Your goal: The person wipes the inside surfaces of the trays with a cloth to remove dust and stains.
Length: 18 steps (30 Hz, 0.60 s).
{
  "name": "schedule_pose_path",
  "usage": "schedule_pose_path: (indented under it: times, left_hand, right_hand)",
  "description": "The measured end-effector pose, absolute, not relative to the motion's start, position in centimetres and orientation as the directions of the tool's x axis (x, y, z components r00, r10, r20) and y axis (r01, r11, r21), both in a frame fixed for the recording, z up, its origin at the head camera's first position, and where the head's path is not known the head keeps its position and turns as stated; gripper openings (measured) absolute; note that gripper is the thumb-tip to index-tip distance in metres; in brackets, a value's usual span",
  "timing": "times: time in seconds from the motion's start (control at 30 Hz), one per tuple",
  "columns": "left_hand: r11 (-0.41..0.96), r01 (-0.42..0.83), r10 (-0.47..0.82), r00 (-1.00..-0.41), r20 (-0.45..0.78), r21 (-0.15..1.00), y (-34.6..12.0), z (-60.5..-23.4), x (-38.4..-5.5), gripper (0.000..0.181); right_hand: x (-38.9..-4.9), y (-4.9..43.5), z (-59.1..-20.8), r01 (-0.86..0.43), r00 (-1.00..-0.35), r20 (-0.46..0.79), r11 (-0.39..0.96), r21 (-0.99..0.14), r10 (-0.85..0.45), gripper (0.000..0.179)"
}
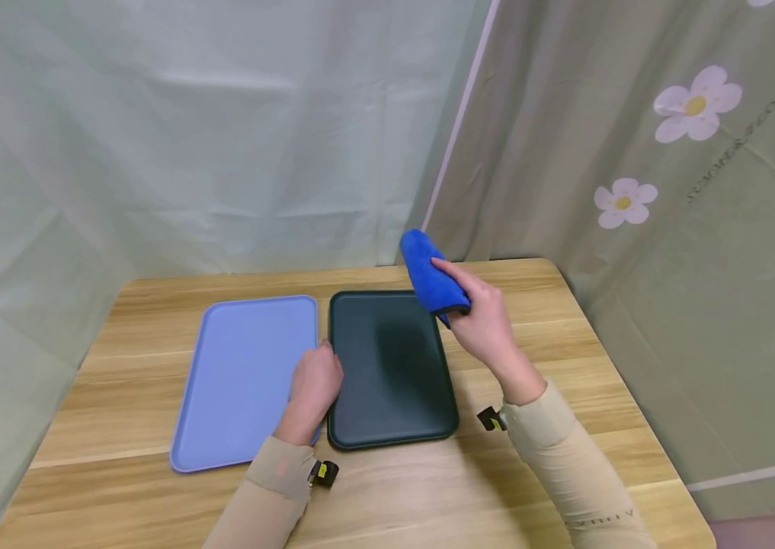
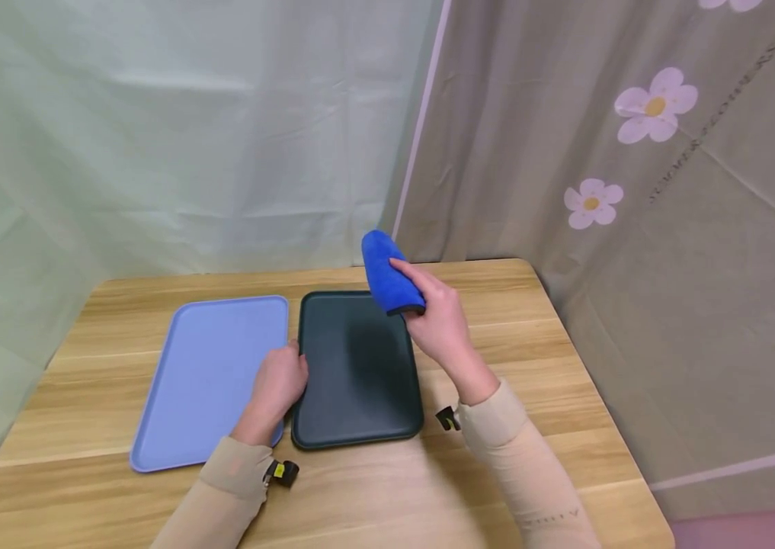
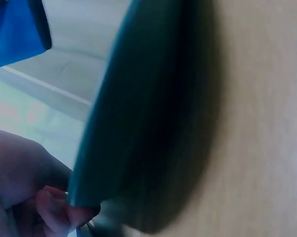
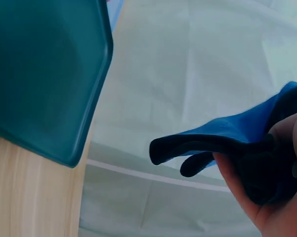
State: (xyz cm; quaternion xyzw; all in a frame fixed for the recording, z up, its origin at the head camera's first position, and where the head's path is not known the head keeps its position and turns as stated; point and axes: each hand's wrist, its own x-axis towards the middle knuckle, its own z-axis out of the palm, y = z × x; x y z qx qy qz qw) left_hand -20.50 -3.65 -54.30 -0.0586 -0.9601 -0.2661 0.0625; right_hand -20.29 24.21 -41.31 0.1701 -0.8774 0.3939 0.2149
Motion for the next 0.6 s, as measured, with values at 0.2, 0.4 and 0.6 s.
schedule_pose_path:
  times: [0.2, 0.4, 0.6]
  left_hand:
    - [0.868, 0.131, 0.082, -0.989, 0.122, 0.480, -3.6, -53.9, -20.3, 0.036]
    - [0.864, 0.111, 0.071, -0.993, 0.099, 0.491, -3.8, -53.5, -20.1, 0.041]
    - [0.804, 0.135, 0.082, -0.990, 0.117, 0.579, -4.5, -53.1, -19.9, 0.046]
  right_hand:
    - [-20.4, 25.6, -42.2, -0.403, -0.897, 0.407, 0.693, -0.597, -0.171, 0.076]
    - [-20.0, 29.5, -44.4, -0.357, -0.913, 0.364, 0.798, -0.486, -0.186, 0.078]
    - [-17.5, 34.0, -47.8, -0.290, -0.948, 0.230, 0.899, -0.329, -0.221, 0.082]
